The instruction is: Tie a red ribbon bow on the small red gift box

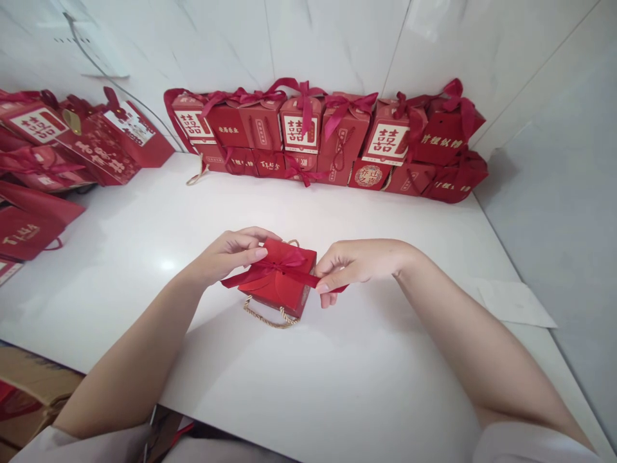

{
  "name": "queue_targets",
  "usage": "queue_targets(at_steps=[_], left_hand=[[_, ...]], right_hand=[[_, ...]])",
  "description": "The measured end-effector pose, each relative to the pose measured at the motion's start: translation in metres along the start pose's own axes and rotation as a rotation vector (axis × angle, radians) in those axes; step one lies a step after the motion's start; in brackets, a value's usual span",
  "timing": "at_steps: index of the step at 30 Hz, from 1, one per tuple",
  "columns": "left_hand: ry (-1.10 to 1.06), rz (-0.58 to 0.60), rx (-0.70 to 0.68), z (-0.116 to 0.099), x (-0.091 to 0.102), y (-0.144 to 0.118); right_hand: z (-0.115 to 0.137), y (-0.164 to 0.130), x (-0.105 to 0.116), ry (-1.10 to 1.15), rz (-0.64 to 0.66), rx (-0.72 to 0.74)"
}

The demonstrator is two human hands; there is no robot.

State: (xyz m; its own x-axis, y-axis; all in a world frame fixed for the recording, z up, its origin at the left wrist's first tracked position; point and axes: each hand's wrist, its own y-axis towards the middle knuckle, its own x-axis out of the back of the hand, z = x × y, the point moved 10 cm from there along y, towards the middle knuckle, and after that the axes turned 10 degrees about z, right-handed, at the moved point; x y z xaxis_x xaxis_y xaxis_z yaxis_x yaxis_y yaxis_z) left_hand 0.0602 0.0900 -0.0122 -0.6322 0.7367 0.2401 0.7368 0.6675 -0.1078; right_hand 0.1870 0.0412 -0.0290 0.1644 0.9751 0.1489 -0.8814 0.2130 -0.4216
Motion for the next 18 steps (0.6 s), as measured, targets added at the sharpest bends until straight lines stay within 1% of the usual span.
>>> queue_targets(at_steps=[5,8,11,14,18], left_hand=[[0.013,0.004,0.000,0.000,0.000,0.000],[0.018,0.013,-0.007,0.002,-0.002,0.001],[0.061,0.023,-0.020,0.001,-0.003,0.001],[0.071,0.032,-0.032,0.001,-0.005,0.001],[0.050,0.054,-0.028,0.003,-0.006,0.000]], right_hand=[[-0.012,0.000,-0.002,0.067,0.050,-0.034],[-0.023,0.004,-0.004,0.121,0.108,-0.054],[-0.032,0.010,-0.005,0.130,0.141,-0.056],[-0.038,0.015,-0.003,0.114,0.142,-0.051],[-0.042,0.019,0.001,0.093,0.106,-0.038]])
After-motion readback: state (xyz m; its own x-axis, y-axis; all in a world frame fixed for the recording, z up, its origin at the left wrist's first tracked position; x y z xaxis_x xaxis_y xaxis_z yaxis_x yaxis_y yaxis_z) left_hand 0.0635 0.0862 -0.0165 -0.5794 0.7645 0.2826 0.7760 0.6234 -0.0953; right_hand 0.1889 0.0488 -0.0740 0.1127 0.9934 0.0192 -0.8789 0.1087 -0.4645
